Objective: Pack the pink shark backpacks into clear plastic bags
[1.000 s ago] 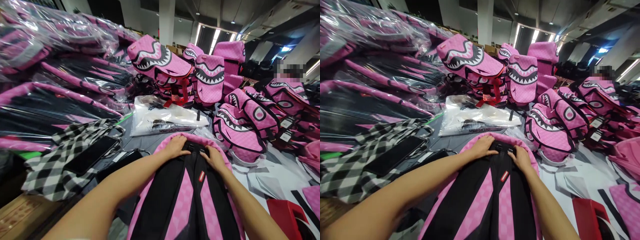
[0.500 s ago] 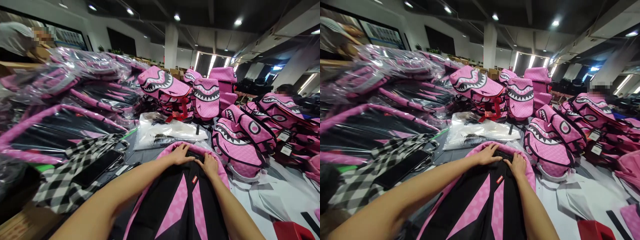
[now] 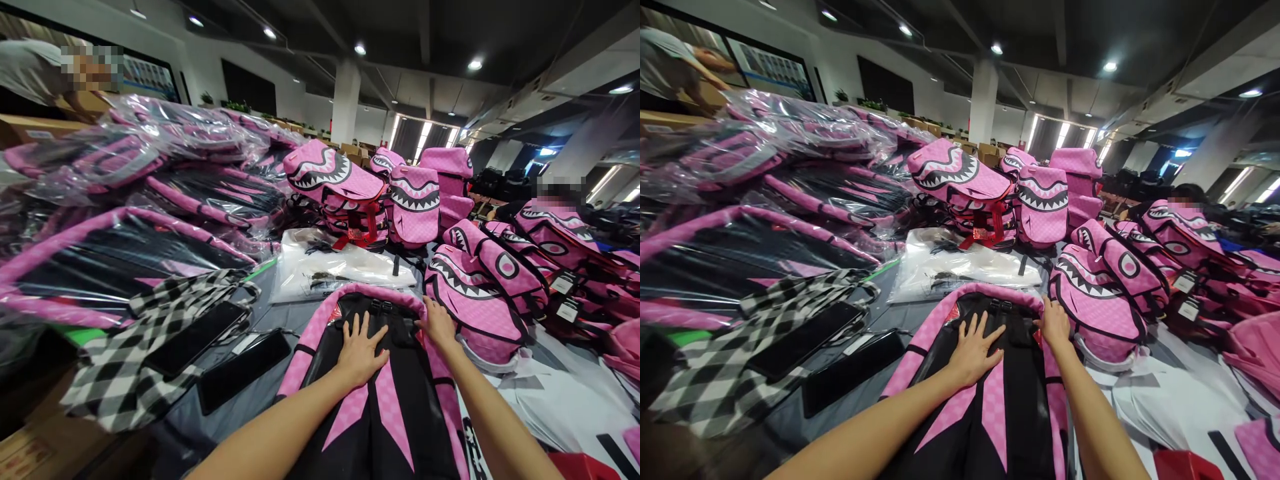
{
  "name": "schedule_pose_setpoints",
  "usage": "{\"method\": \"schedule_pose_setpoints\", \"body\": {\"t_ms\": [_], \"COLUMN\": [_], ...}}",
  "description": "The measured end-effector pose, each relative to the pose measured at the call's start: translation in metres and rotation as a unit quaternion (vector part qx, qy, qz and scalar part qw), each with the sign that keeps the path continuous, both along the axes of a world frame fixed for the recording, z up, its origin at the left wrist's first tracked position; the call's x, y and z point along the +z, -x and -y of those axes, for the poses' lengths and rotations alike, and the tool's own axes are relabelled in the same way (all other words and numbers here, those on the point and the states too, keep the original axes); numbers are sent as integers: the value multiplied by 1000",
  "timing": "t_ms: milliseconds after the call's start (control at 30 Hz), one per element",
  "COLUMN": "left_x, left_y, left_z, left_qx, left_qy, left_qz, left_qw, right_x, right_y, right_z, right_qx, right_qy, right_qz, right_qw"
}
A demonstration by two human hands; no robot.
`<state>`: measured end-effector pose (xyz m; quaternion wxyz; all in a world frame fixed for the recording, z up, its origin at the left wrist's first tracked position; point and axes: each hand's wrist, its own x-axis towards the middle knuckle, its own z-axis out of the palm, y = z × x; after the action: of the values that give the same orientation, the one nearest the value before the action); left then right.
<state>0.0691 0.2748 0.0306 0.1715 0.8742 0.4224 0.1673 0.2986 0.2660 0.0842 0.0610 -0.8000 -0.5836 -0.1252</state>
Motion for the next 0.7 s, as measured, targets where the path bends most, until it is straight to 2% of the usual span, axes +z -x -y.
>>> {"method": "schedule_pose_setpoints", "body": {"t_ms": [100, 200, 267, 333, 367, 433, 467, 500, 533, 567, 600, 700], "left_x": [-7, -9, -7, -5, -4, -4, -5, -5, -4, -3, -1, 12], "left_y": [-3, -9, -12, -13, -13, -12, -12, -12, -12, -11, -9, 7], "left_z": [-5, -16, -20, -20, -19, -18, -18, -19, -21, -23, -26, -20], "left_qx": [20, 34, 31, 29, 29, 27, 26, 25, 24, 24, 25, 16], "left_qy": [-46, -77, -88, -92, -92, -91, -90, -84, -74, -59, -43, -12], "left_qz": [6, -11, -16, -18, -20, -20, -12, 5, 30, 56, 79, 111], "left_qw": [999, 996, 996, 995, 995, 995, 996, 996, 997, 996, 996, 994], "right_x": [-12, -26, -28, -22, -15, 1, 9, 15, 18, 17, 12, -17], "right_y": [-11, -7, 6, 28, 42, 75, 92, 108, 122, 134, 142, 147], "right_z": [-24, -36, -25, 7, 30, 82, 106, 128, 144, 154, 159, 151], "right_qx": [-31, -54, -67, -65, -31, 132, 258, 368, 436, 455, 442, 341], "right_qy": [16, 20, 22, 24, 18, 1, -2, 23, 53, 76, 95, 92], "right_qz": [-22, -35, -38, -37, -40, -61, -82, -102, -115, -121, -120, -103], "right_qw": [999, 998, 997, 997, 999, 989, 963, 924, 891, 879, 884, 930]}}
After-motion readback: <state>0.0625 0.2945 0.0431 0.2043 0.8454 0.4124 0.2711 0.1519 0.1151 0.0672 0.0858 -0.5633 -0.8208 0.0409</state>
